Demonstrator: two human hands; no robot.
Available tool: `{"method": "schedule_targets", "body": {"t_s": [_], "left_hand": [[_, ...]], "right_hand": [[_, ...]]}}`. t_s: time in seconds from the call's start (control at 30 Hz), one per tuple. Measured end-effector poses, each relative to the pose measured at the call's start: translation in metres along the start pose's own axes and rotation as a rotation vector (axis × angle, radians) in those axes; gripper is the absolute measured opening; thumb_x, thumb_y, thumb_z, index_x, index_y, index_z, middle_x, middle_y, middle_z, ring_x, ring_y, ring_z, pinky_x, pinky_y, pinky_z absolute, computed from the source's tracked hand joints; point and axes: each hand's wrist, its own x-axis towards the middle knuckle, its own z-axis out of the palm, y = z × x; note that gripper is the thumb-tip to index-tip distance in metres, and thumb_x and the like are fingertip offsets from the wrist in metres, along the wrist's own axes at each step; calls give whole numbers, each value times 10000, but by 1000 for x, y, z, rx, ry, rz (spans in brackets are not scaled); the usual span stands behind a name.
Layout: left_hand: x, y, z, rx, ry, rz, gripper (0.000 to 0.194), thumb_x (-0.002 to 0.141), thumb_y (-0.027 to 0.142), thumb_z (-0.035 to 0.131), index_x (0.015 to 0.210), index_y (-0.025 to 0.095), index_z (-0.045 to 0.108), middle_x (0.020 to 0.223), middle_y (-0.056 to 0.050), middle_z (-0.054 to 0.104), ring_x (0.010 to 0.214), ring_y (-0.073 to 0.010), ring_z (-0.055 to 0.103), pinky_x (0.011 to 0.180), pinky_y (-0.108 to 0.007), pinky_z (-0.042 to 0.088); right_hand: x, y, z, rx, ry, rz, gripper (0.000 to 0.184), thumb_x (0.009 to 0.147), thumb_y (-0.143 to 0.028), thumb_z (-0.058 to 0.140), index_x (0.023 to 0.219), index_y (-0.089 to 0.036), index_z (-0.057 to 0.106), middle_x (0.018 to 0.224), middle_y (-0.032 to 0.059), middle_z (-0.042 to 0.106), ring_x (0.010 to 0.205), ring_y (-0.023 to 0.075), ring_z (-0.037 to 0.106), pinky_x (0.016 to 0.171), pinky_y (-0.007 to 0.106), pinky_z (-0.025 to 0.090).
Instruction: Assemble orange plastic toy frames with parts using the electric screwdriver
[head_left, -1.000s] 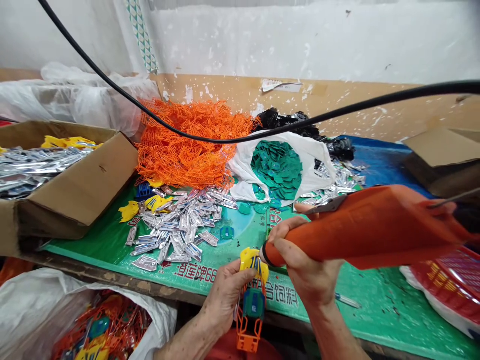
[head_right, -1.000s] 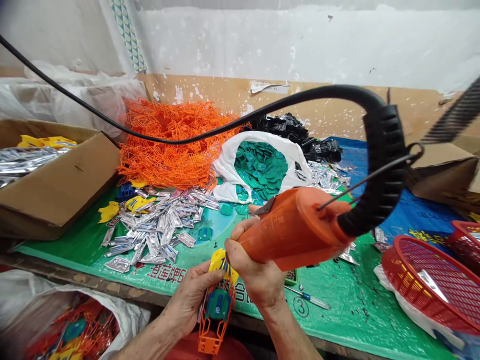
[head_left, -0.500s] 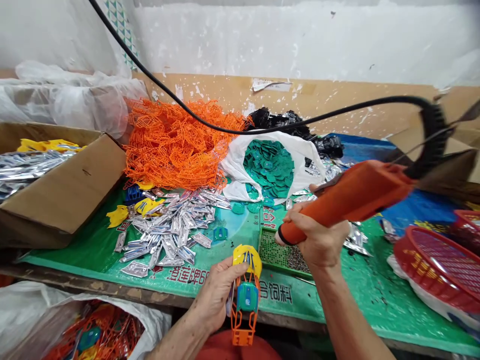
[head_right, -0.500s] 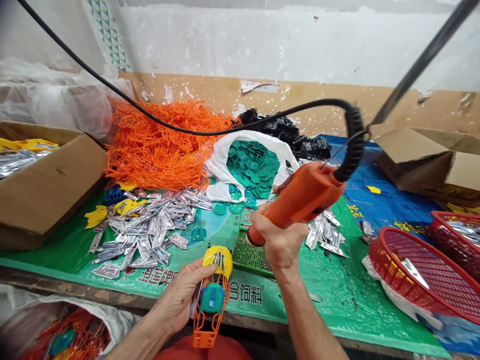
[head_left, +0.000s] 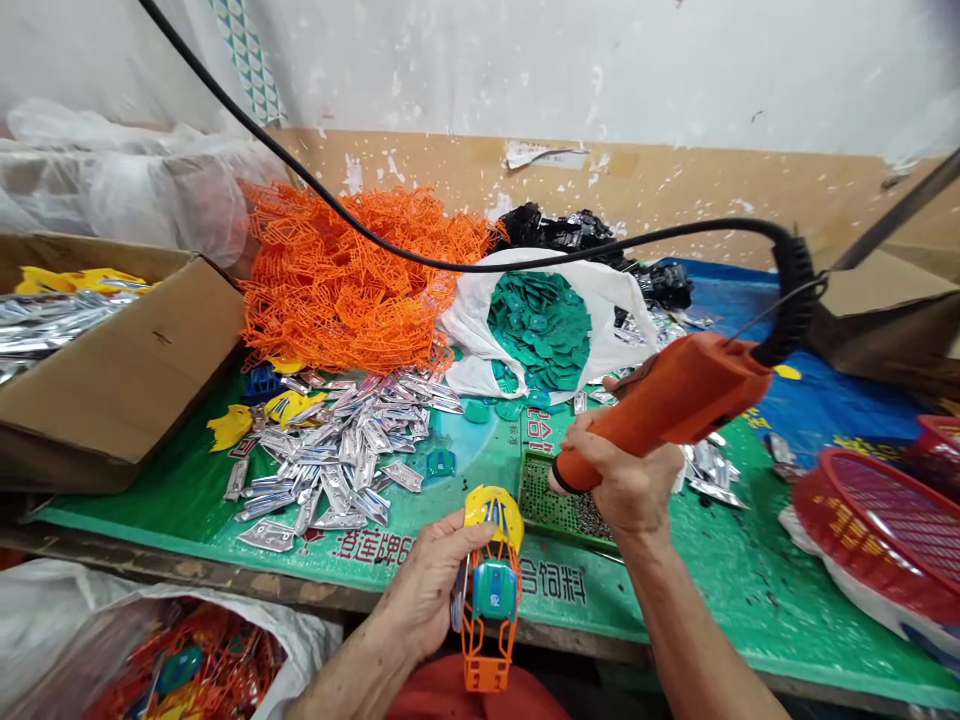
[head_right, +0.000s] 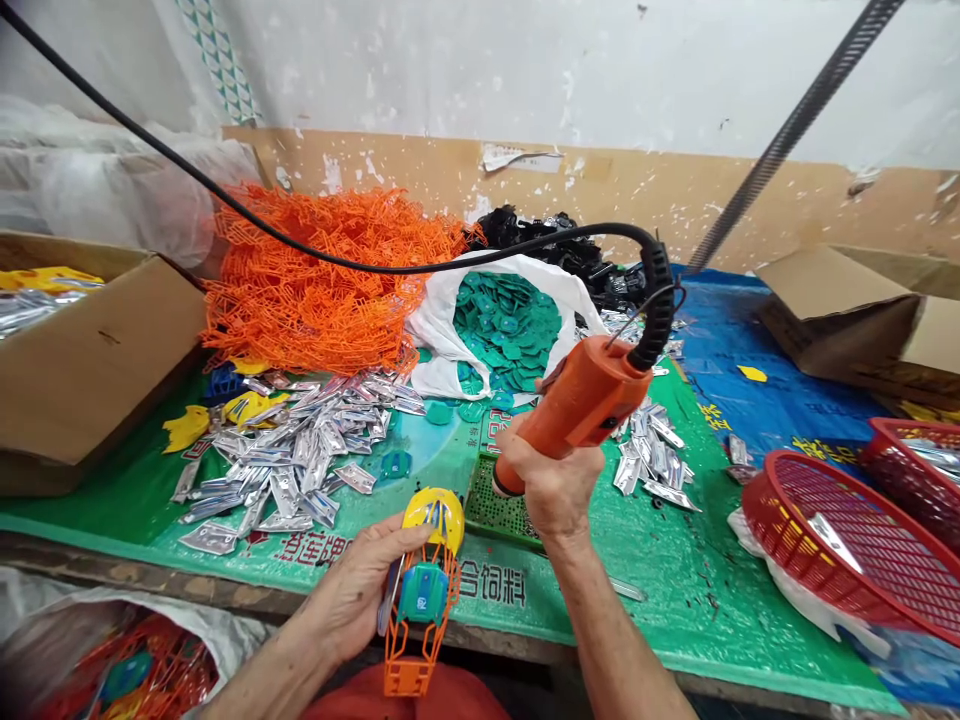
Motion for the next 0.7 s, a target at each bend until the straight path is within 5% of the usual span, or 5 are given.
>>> {"method": "schedule_targets", "body": {"t_s": [0.17,0.7], "left_hand": [[-1,0,0,-32,-32,-23,331,624,297,831,837,68,721,676,-87,718,477,-142,599,495,-296,559],[-1,2,4,-31,-29,65,400,600,336,861,886,87,735,727,-58,718,556,-115,612,534,-218,515]], "right_hand": [[0,-1,0,-22,12,-11,114,554,-184,765,582,-161,657,583,0,629,563,158,575,571,333,481],[1,-7,-2,38,-19,-26,163,611,-214,767,701,-179,636,605,-27,625,517,148,569,544,330,478]]}}
